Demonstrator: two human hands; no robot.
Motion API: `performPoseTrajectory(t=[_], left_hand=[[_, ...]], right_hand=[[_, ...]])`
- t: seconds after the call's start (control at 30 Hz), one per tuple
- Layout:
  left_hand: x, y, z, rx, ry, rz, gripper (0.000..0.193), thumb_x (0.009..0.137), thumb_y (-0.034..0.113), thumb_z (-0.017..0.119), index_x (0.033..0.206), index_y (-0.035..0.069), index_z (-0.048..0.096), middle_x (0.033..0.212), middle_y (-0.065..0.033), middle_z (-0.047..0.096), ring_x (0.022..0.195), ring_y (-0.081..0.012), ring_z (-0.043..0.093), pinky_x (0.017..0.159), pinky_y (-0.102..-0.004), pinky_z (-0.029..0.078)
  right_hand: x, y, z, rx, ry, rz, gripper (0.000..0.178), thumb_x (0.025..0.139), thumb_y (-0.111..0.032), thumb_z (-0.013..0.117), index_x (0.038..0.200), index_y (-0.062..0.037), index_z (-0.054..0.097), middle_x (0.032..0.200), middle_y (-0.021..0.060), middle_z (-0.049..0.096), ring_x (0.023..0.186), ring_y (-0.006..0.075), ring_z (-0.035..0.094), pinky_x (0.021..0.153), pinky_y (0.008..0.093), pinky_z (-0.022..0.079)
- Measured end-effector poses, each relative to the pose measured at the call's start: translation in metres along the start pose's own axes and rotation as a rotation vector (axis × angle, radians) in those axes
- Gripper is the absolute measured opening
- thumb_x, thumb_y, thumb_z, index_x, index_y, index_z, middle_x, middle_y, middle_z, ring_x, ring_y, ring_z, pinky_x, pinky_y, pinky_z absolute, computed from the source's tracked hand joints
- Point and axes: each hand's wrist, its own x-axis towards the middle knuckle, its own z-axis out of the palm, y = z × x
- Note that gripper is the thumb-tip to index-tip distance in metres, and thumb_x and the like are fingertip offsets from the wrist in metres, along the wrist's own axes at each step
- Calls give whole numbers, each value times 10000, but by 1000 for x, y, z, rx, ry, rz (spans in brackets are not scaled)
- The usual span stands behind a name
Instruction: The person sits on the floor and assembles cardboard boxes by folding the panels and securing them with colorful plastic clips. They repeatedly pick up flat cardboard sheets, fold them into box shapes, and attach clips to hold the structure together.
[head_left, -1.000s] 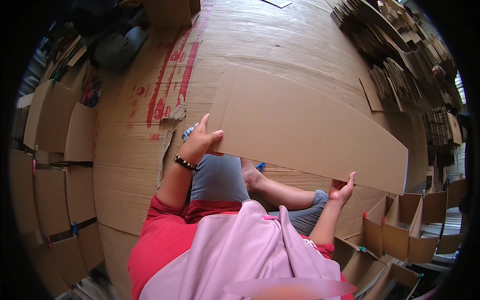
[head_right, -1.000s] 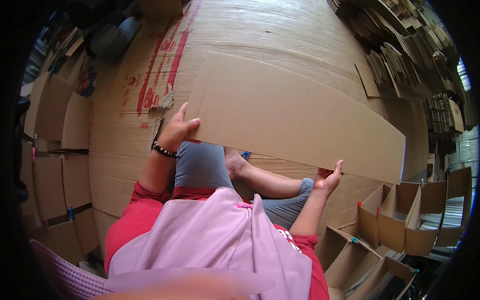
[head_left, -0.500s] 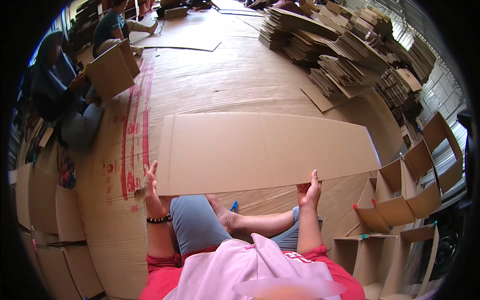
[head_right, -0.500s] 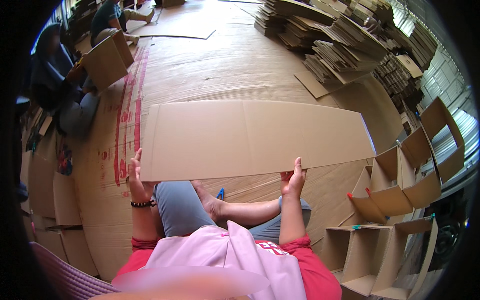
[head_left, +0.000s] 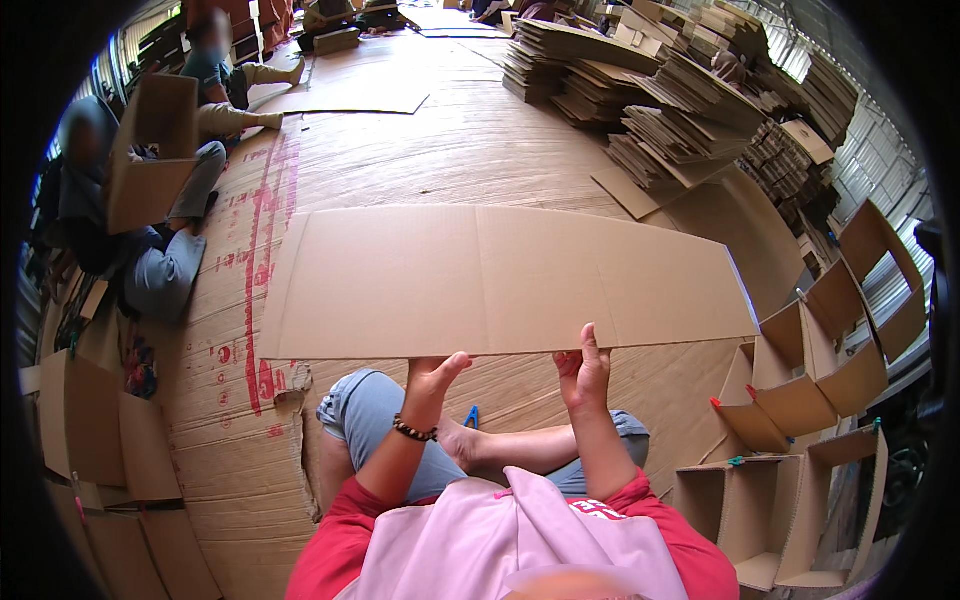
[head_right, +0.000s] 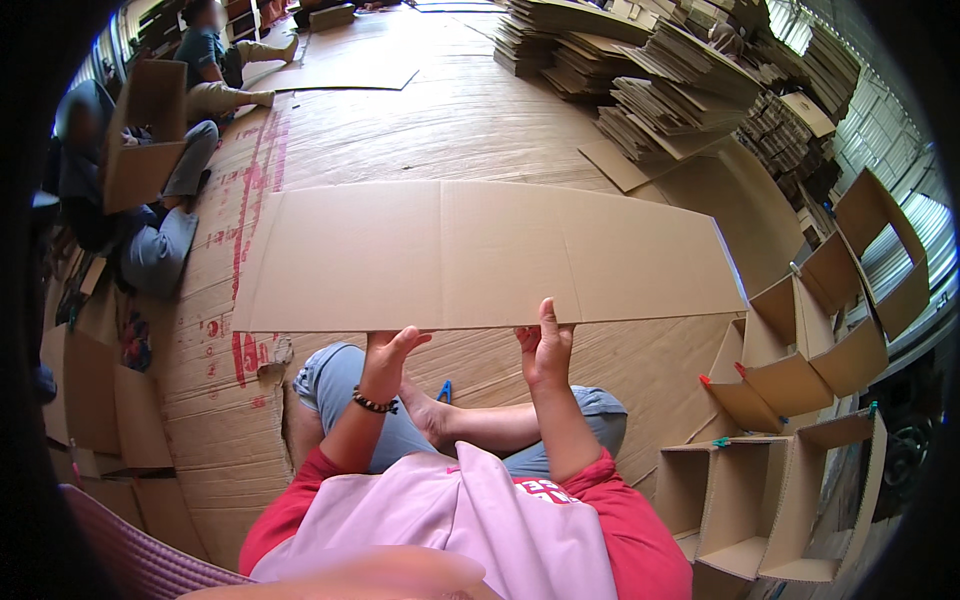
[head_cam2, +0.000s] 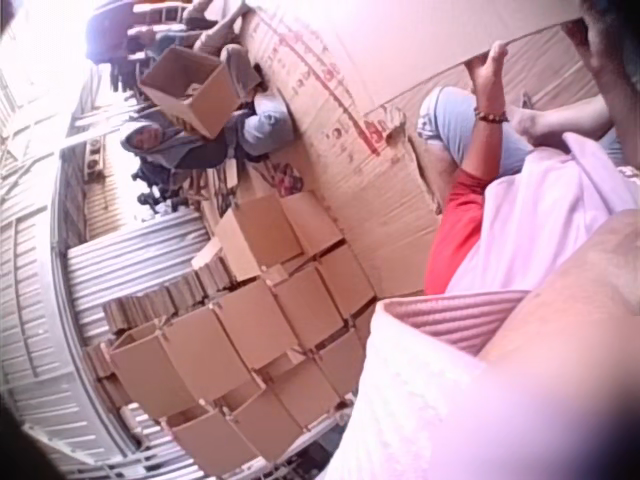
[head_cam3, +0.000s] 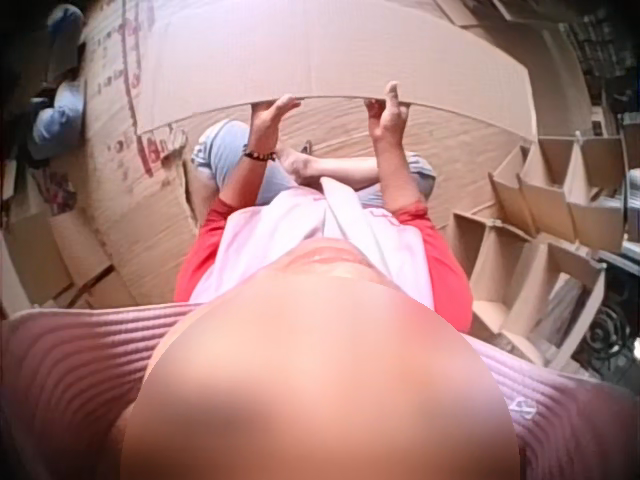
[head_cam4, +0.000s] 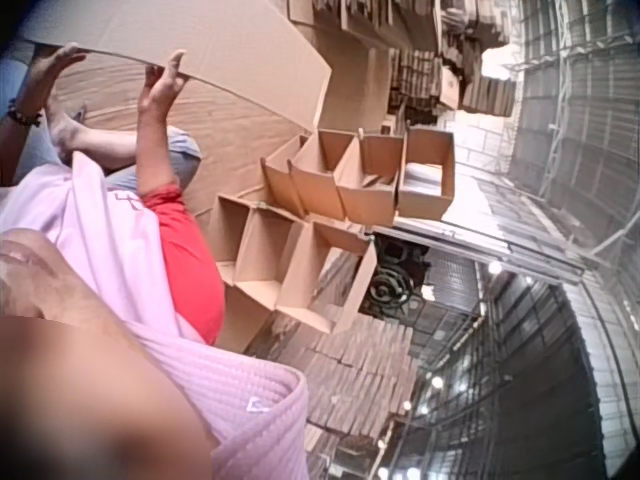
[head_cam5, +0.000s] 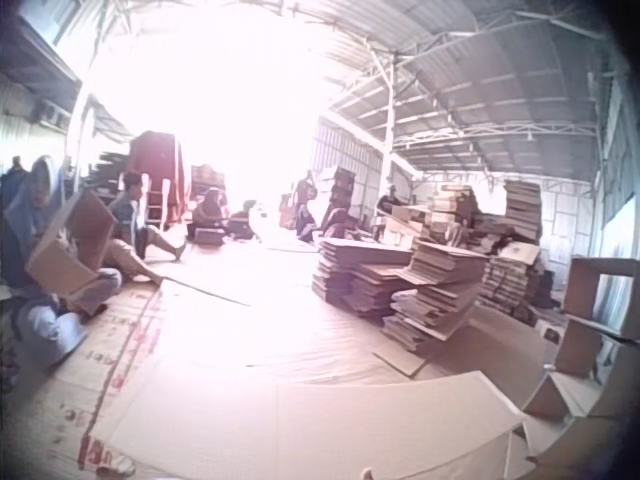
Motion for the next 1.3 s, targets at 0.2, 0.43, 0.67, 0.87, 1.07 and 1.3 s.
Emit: performPoseTrajectory(t=[0.2, 0.43, 0.67, 0.87, 1.07, 1.3], left_hand=[[2, -14, 13, 205, 258, 18, 328, 853, 202, 711, 1084, 2, 594, 966, -6, 586, 859, -94, 536, 780, -247, 460], [1, -32, -2, 218, 330, -97, 219, 861, 144, 690, 1020, 10, 623, 972, -16, 596, 877, -84, 571, 791, -255, 489], [8, -61, -26, -107, 331, -226, 195, 871, 167, 667, 957, -8, 653, 933, -42, 633, 886, -128, 610, 827, -304, 517], [13, -83, -31, -40, 301, -391, 266, 856, 229, 693, 968, -9, 658, 932, -49, 639, 887, -160, 618, 822, -310, 516], [9, -93, -28, 71, 249, -458, 299, 857, 269, 693, 981, -1, 660, 940, -48, 642, 889, -162, 623, 813, -312, 513], [9, -90, -23, 83, 285, -482, 328, 861, 277, 684, 1001, -18, 653, 960, -77, 641, 901, -173, 628, 808, -310, 515]], right_hand=[[-13, 9, 6, -61, -33, 27, 367, 909, -235, 646, 1203, -187, 431, 982, 1, 575, 761, 108, 598, 573, 259, 526], [-15, 13, -1, -99, 8, 114, 212, 912, -225, 641, 1064, -133, 525, 810, 2, 605, 671, 118, 607, 572, 273, 532], [2, 17, -49, -204, -1, 260, 196, 910, -309, 636, 964, -138, 556, 744, 13, 615, 621, 152, 614, 561, 311, 527], [21, 48, -124, -260, 187, 446, 170, 893, -318, 656, 892, -153, 617, 777, -1, 645, 597, 149, 617, 512, 310, 532], [14, 64, -150, -266, 169, 388, 391, 863, -505, 631, 991, -135, 614, 804, 20, 650, 607, 161, 623, 508, 323, 528], [14, 63, -146, -301, 198, 423, 561, 832, -673, 537, 1034, -156, 612, 837, 17, 654, 639, 162, 629, 533, 330, 530]])
